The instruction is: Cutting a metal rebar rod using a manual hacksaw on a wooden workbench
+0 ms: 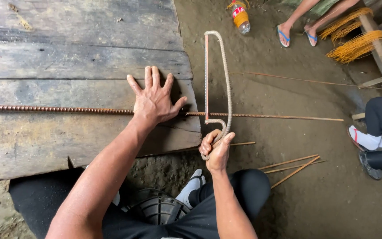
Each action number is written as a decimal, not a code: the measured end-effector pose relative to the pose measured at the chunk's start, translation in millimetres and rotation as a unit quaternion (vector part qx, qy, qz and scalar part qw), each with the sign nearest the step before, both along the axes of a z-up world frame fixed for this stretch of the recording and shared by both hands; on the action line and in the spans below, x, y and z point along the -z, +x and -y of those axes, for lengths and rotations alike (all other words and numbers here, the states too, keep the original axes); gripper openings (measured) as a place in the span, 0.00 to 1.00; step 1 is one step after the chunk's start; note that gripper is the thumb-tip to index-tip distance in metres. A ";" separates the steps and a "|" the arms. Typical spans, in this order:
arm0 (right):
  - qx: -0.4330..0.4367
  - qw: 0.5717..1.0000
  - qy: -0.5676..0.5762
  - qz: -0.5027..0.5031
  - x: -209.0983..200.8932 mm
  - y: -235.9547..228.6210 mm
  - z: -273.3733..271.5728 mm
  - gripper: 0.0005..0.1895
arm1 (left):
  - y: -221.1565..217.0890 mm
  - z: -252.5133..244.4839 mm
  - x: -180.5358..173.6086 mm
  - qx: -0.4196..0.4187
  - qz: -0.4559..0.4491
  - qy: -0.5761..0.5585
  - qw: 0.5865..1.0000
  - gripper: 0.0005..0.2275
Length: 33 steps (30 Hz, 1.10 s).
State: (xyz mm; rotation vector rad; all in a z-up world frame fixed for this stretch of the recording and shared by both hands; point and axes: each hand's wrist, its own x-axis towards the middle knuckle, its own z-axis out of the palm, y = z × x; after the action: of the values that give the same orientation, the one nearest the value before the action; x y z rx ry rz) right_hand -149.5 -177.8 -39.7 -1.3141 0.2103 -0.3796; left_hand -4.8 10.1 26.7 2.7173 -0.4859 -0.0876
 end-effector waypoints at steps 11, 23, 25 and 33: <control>0.019 0.999 -0.026 0.005 18.0 -4.6 5.7 0.36 | 2.3 3.4 7.2 -0.016 0.021 0.003 1.000 0.36; 0.014 0.993 0.061 -0.096 24.2 -165.3 11.8 0.36 | 10.4 9.0 30.8 -0.035 0.070 0.038 0.996 0.38; 0.019 0.994 0.044 -0.102 25.3 -209.5 14.1 0.36 | 9.8 10.2 37.5 -0.039 0.090 0.035 0.995 0.38; 0.022 0.981 0.103 -0.165 -5.8 -132.2 28.0 0.35 | 8.5 11.5 39.1 -0.037 0.114 0.027 0.992 0.38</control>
State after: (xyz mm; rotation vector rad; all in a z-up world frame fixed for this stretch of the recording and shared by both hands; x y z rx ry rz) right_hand -281.8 -205.8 -33.9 -1.1633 0.5436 -0.1687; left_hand 3.7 -1.3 -12.4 2.8100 -0.4518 0.2355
